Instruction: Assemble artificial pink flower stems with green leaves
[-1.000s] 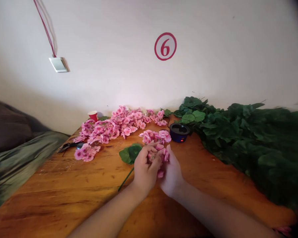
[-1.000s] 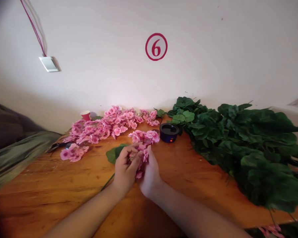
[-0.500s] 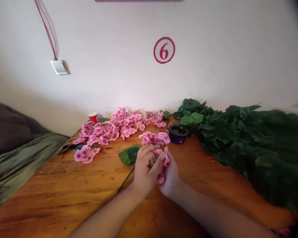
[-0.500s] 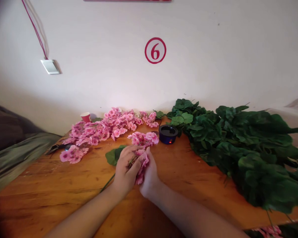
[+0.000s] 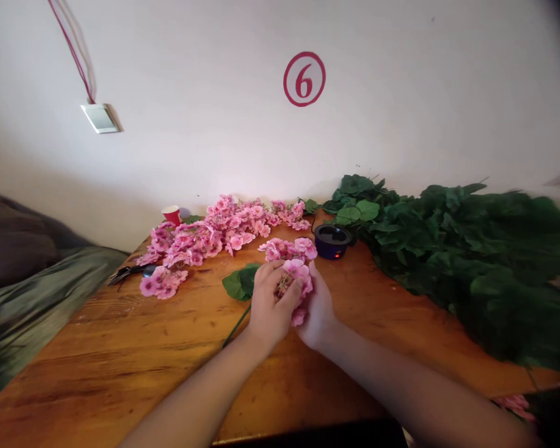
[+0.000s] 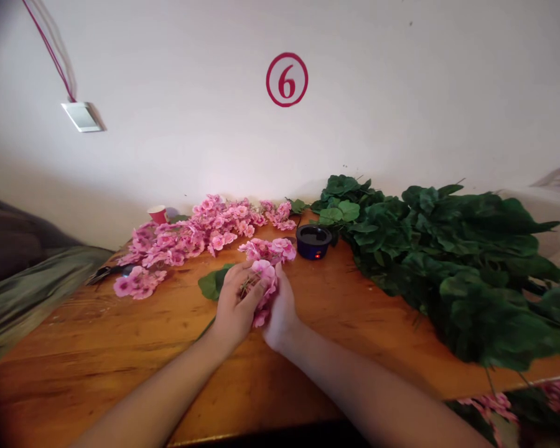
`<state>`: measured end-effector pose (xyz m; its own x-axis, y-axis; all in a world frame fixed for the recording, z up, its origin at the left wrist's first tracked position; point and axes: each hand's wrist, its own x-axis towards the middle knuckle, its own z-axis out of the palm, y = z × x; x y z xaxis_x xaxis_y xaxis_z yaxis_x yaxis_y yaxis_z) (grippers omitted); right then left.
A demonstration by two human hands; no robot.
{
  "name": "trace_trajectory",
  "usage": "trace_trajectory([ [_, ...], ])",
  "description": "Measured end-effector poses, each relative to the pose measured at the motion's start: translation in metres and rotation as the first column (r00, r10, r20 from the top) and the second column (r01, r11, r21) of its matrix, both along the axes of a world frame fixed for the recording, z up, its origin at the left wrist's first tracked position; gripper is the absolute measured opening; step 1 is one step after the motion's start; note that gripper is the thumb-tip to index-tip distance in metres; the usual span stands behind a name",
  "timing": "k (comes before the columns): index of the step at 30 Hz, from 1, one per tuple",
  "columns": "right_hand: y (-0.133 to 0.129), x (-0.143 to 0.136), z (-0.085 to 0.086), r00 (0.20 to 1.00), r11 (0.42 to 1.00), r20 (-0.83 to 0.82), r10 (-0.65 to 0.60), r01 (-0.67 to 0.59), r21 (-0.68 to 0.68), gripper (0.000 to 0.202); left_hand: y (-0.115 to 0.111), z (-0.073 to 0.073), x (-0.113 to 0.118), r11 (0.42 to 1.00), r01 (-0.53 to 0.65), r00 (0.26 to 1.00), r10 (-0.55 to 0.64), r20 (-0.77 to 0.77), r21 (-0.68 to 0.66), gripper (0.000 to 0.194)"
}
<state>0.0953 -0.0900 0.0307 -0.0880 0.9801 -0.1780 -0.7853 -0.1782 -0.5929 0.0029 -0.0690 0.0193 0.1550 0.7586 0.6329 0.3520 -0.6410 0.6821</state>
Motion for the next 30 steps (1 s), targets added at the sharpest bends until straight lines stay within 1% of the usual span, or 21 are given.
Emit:
trace_trajectory([
  [3, -0.001, 0.001, 0.002, 1.0, 0.998, -0.023, 0.003, -0.004, -0.061, 0.048, 0.0, 0.001, 0.0, 1.0, -0.002, 1.0, 0.002, -0.002, 0.013, 0.019],
  [4, -0.001, 0.001, 0.003, 1.0, 0.998, -0.014, -0.005, 0.004, -0.062, 0.049, 0.0, 0.001, 0.0, 1.0, -0.001, 1.0, 0.001, -0.003, 0.013, 0.019],
  [6, -0.001, 0.001, 0.005, 1.0, 0.999, 0.018, -0.026, 0.027, -0.034, 0.05, 0.001, 0.002, 0.0, 1.0, -0.006, 1.0, 0.006, -0.006, 0.006, 0.019],
  [11, 0.0, -0.001, 0.004, 0.989, 0.986, 0.078, -0.128, 0.119, 0.117, 0.045, 0.004, 0.007, -0.003, 0.997, -0.072, 0.997, 0.072, 0.0, -0.009, 0.029],
  [14, 0.002, -0.001, -0.001, 0.97, 0.98, 0.168, -0.178, 0.158, 0.123, 0.036, 0.005, 0.01, -0.006, 0.998, -0.064, 0.998, 0.065, -0.025, 0.018, 0.03],
  [16, 0.004, 0.0, -0.003, 0.96, 0.983, 0.22, -0.173, 0.155, 0.099, 0.03, 0.006, 0.01, -0.007, 0.998, -0.04, 0.998, 0.043, -0.054, 0.047, 0.026],
  [18, 0.007, 0.003, -0.004, 0.961, 0.986, 0.226, -0.159, 0.144, 0.084, 0.028, 0.007, 0.009, -0.008, 0.998, -0.027, 0.996, 0.031, -0.078, 0.063, 0.024],
  [22, 0.01, 0.007, -0.002, 0.952, 0.983, 0.25, -0.178, 0.159, 0.095, 0.024, 0.012, 0.005, -0.01, 0.996, -0.049, 0.996, 0.054, -0.071, 0.077, 0.027],
  [26, 0.01, 0.003, -0.003, 0.929, 0.981, 0.316, -0.193, 0.173, 0.09, 0.02, 0.018, 0.0, -0.011, 0.986, -0.066, 0.996, 0.075, -0.053, 0.152, 0.025],
  [30, 0.009, -0.001, -0.006, 0.935, 0.985, 0.312, -0.17, 0.15, 0.085, 0.022, 0.019, -0.001, -0.011, 0.982, -0.049, 0.995, 0.065, -0.077, 0.184, 0.022],
])
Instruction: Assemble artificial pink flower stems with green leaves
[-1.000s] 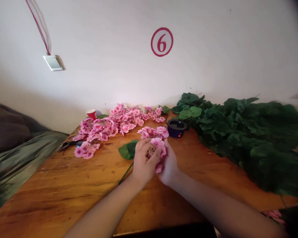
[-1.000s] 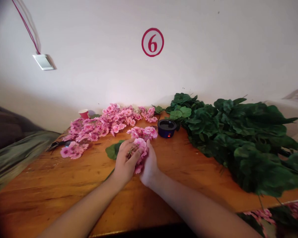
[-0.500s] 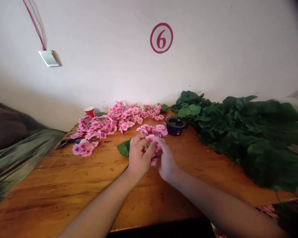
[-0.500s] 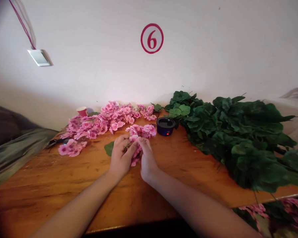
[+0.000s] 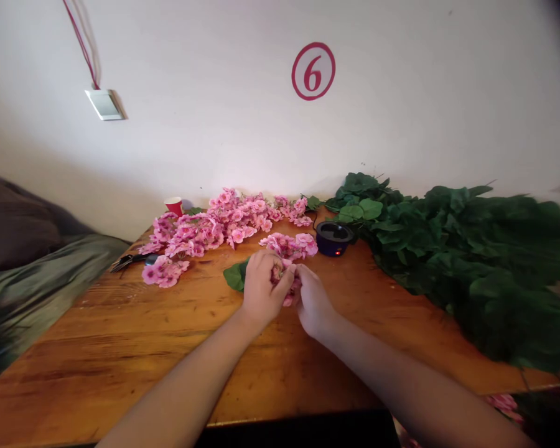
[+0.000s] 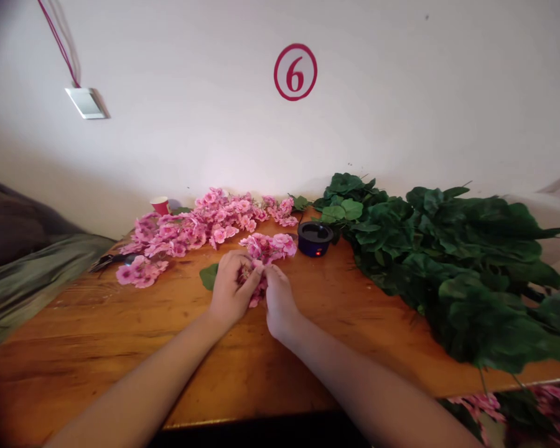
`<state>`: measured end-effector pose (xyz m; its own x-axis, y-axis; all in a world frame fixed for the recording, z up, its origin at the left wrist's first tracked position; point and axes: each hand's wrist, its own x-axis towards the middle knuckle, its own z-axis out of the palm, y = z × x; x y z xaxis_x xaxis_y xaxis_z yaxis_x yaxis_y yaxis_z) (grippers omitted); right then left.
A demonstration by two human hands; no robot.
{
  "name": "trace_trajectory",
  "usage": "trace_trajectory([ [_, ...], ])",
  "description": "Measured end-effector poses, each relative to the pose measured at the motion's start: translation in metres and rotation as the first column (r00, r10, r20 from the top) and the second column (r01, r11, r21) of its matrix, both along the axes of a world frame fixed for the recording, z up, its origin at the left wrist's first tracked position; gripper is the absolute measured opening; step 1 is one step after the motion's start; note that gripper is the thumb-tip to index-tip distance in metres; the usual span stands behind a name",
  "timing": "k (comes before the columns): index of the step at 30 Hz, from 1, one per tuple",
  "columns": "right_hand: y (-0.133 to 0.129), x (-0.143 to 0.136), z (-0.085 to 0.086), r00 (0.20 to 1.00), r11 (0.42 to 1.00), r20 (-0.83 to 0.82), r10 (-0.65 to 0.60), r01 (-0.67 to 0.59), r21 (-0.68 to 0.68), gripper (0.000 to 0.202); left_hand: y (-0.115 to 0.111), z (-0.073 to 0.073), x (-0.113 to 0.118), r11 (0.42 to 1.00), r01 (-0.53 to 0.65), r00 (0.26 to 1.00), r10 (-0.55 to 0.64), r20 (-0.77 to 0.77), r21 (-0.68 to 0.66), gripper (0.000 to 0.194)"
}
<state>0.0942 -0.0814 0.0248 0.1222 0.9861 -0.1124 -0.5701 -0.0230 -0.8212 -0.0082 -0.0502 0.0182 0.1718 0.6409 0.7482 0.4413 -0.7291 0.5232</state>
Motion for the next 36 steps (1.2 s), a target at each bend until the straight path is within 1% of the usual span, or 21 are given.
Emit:
trace_trajectory([
  [4, 0.0, 0.0, -0.001, 0.999, 1.0, -0.046, 0.014, -0.015, -0.001, 0.022, -0.003, 0.002, 0.001, 1.0, 0.017, 1.0, -0.017, 0.009, -0.013, 0.014],
  [6, -0.001, 0.001, 0.0, 0.995, 0.999, -0.097, 0.024, -0.026, -0.02, 0.021, -0.005, 0.003, 0.001, 0.999, 0.028, 1.0, -0.028, -0.002, -0.017, 0.015],
  [9, -0.002, 0.002, 0.002, 0.986, 0.999, -0.164, 0.002, -0.009, -0.043, 0.02, -0.007, 0.004, 0.002, 0.999, 0.04, 0.998, -0.04, -0.043, -0.02, 0.018],
  [13, -0.004, 0.003, 0.007, 0.979, 0.998, -0.204, -0.02, 0.007, -0.066, 0.025, -0.008, 0.005, 0.002, 0.999, 0.037, 0.996, -0.039, -0.086, -0.02, 0.019],
  [15, -0.005, 0.003, 0.01, 0.976, 0.998, -0.216, -0.024, 0.01, -0.066, 0.024, -0.008, 0.004, 0.002, 0.999, 0.031, 0.994, -0.032, -0.104, -0.01, 0.019],
  [18, -0.006, 0.004, 0.013, 0.975, 0.999, -0.222, -0.027, 0.021, -0.032, 0.02, -0.007, 0.004, 0.001, 1.0, 0.014, 0.993, -0.013, -0.121, 0.012, 0.021],
  [22, -0.006, 0.005, 0.012, 0.971, 0.999, -0.234, -0.04, 0.045, 0.016, 0.026, -0.007, 0.007, -0.001, 1.0, -0.019, 0.989, 0.021, -0.148, 0.018, 0.023],
  [29, -0.008, 0.002, 0.007, 0.978, 0.994, -0.195, -0.069, 0.084, 0.07, 0.032, -0.011, 0.011, -0.001, 0.995, -0.098, 0.976, 0.091, -0.196, -0.026, 0.025],
  [34, -0.01, 0.003, 0.007, 0.98, 0.979, -0.185, -0.073, 0.106, 0.175, 0.032, -0.009, 0.01, 0.0, 0.991, -0.126, 0.97, 0.114, -0.217, -0.045, 0.029],
  [36, -0.01, 0.004, 0.007, 0.979, 0.977, -0.189, -0.077, 0.112, 0.183, 0.032, -0.008, 0.009, 0.0, 0.991, -0.125, 0.97, 0.111, -0.216, -0.054, 0.029],
])
